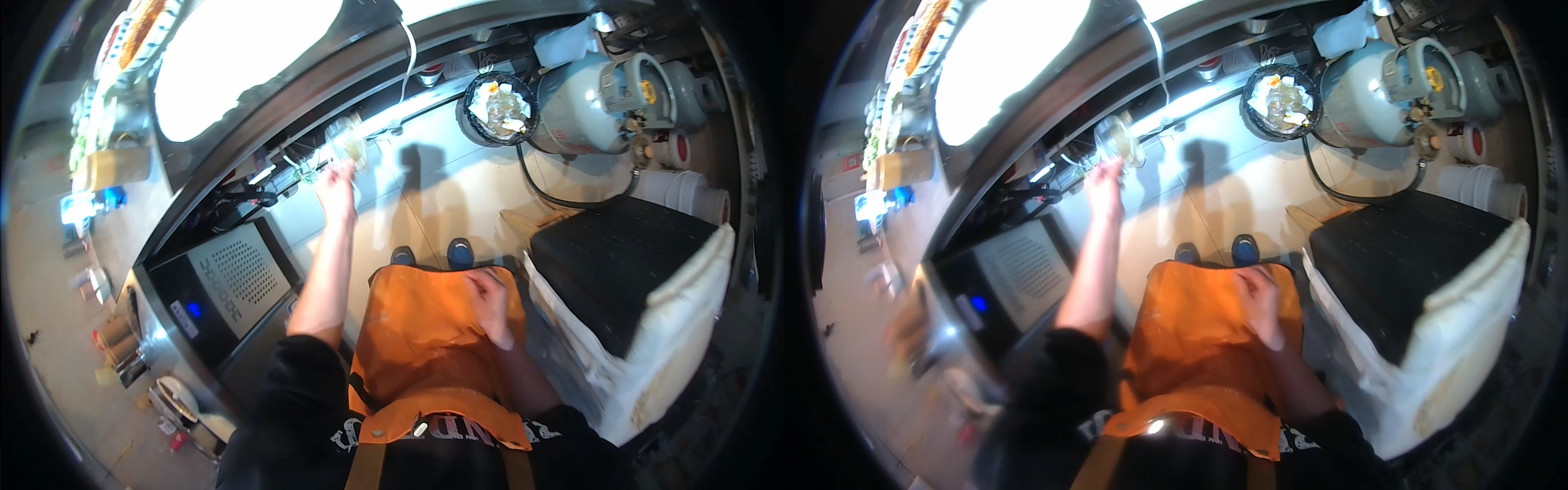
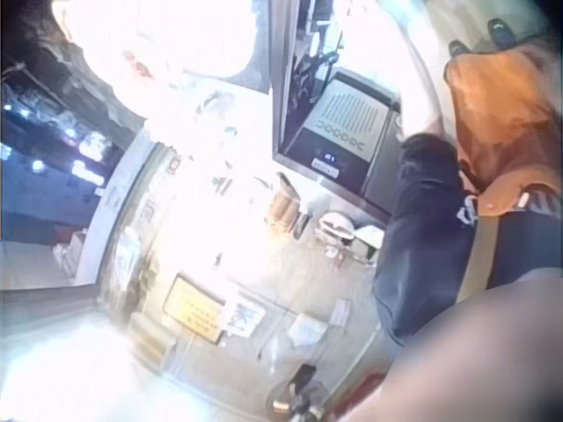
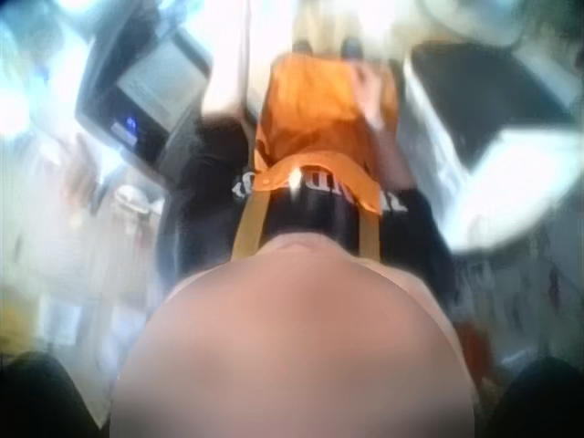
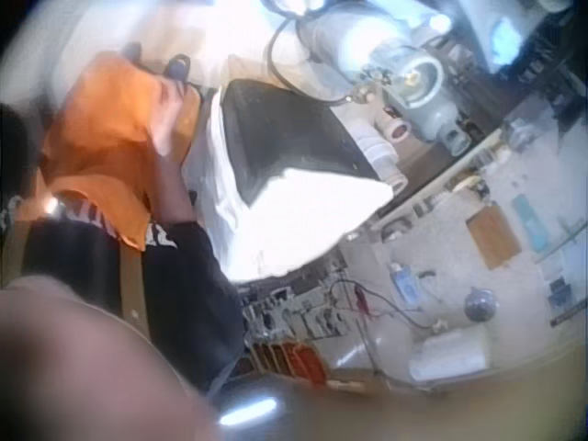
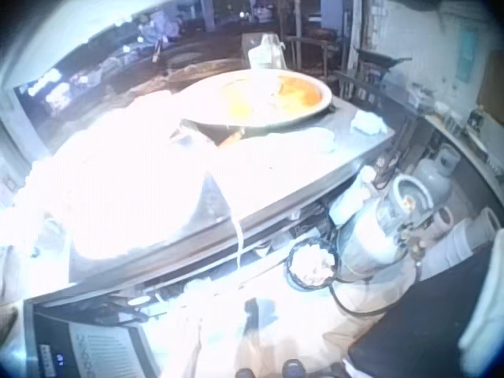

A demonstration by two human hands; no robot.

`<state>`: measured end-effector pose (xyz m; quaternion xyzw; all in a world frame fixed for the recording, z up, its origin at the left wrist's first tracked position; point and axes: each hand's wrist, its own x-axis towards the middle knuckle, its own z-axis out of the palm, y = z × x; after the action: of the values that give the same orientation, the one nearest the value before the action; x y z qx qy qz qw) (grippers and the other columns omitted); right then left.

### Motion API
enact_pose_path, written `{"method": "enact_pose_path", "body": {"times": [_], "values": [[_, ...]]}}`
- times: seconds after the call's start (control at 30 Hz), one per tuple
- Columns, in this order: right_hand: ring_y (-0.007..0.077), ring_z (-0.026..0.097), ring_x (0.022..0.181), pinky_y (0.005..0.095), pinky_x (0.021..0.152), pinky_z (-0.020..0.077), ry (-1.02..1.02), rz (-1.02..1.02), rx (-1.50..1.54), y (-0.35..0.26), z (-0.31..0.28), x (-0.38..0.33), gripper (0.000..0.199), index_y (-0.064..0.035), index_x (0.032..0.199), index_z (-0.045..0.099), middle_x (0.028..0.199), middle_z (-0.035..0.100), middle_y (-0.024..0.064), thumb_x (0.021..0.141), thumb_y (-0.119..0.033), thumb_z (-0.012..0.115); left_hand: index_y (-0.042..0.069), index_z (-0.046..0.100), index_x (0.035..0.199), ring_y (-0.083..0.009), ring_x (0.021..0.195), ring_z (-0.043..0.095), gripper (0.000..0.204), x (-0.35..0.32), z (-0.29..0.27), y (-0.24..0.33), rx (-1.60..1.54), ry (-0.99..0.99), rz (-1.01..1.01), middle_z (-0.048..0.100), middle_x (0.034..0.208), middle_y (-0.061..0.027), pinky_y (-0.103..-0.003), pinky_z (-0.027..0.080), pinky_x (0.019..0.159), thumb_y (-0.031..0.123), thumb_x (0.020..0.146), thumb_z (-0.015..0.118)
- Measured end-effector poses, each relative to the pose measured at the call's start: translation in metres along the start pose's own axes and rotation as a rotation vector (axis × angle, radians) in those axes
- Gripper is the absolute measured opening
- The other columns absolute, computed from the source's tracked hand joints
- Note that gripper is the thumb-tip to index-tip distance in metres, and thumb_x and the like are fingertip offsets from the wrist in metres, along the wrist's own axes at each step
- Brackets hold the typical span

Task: The person assembles a street food wrap by placing a flatbread on a board, adding cooked meat, vegetables, and sauces, then rolling it into a cone and handing it to a customer. The process is repeated for a second wrap.

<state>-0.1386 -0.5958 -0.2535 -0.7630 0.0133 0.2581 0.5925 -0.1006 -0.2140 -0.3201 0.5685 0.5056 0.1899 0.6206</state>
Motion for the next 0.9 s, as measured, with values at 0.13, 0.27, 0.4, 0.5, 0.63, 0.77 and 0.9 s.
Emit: {"method": "enact_pose_path", "body": {"times": [0.13,0.27,0.4,0.5,0.63,0.77,0.9], "values": [[0.0082,0.061,0.078,0.0245,0.069,0.0495,-0.118,0.047,0.005,-0.074,0.067,-0.012,0.023,-0.0005,0.098,0.07,0.084,0.066,0.001,0.103,-0.022,0.077,0.006,0.076,0.099,-0.0077,0.079,0.061,0.007,-0.158,-0.047,0.041,-0.137,-0.115,-0.225,0.071,0.085,0.0014,-0.024,0.048,0.072,0.012,0.098,0.079],[0.0134,0.067,0.074,0.0308,0.065,0.0539,-0.087,0.238,-0.2,-0.177,0.129,-0.02,0.041,-0.0023,0.092,0.068,0.081,0.072,0.0064,0.094,-0.039,0.085,0.003,0.073,0.099,-0.0081,0.081,0.061,0.012,-0.24,-0.082,0.126,-0.015,-0.165,-0.107,0.071,0.084,0.001,-0.029,0.052,0.076,0.012,0.098,0.08],[0.0232,0.072,0.072,0.0392,0.068,0.0575,-0.023,-0.079,-0.375,-0.29,0.135,-0.046,0.025,-0.0045,0.089,0.07,0.081,0.075,0.0097,0.092,-0.027,0.081,0.002,0.073,0.103,-0.0178,0.085,0.067,0.011,-0.281,-0.115,0.225,0.346,0.079,0.242,0.071,0.092,-0.0061,-0.033,0.055,0.079,0.007,0.095,0.078],[0.0337,0.074,0.077,0.046,0.071,0.0584,-0.039,-0.343,-0.552,-0.365,0.134,-0.059,0.016,-0.006,0.091,0.071,0.083,0.076,0.0125,0.091,-0.021,0.078,0.0,0.072,0.107,-0.0251,0.088,0.07,0.013,-0.292,-0.134,0.285,0.377,0.103,0.606,0.07,0.095,-0.0101,-0.037,0.057,0.08,0.002,0.094,0.075],[0.0412,0.074,0.084,0.0523,0.072,0.0581,-0.094,-0.542,-0.633,-0.434,0.138,-0.065,0.014,-0.0063,0.09,0.071,0.089,0.076,0.0156,0.092,-0.02,0.073,-0.005,0.07,0.105,-0.0307,0.093,0.073,0.009,-0.265,-0.132,0.328,-0.036,-0.162,0.367,0.075,0.107,-0.0163,-0.042,0.06,0.082,0.002,0.103,0.064],[0.0415,0.074,0.084,0.0536,0.072,0.0581,-0.052,-0.645,-0.727,-0.473,0.139,-0.062,0.014,-0.0066,0.088,0.07,0.092,0.076,0.0165,0.092,-0.02,0.072,-0.007,0.067,0.119,-0.0354,0.109,0.074,0.032,-0.204,-0.104,0.363,-0.444,-0.325,-0.145,0.074,0.123,-0.0223,-0.044,0.06,0.096,0.023,0.114,0.059],[0.0413,0.073,0.083,0.0533,0.072,0.0577,-0.027,-0.683,-0.737,-0.497,0.134,-0.042,0.013,-0.0058,0.089,0.07,0.09,0.076,0.017,0.091,-0.019,0.074,-0.003,0.031,0.16,-0.0393,0.142,0.056,0.085,-0.177,-0.071,0.396,-0.947,-0.676,-0.354,0.053,0.156,-0.0266,-0.05,0.047,0.121,0.067,0.111,0.038]]}}
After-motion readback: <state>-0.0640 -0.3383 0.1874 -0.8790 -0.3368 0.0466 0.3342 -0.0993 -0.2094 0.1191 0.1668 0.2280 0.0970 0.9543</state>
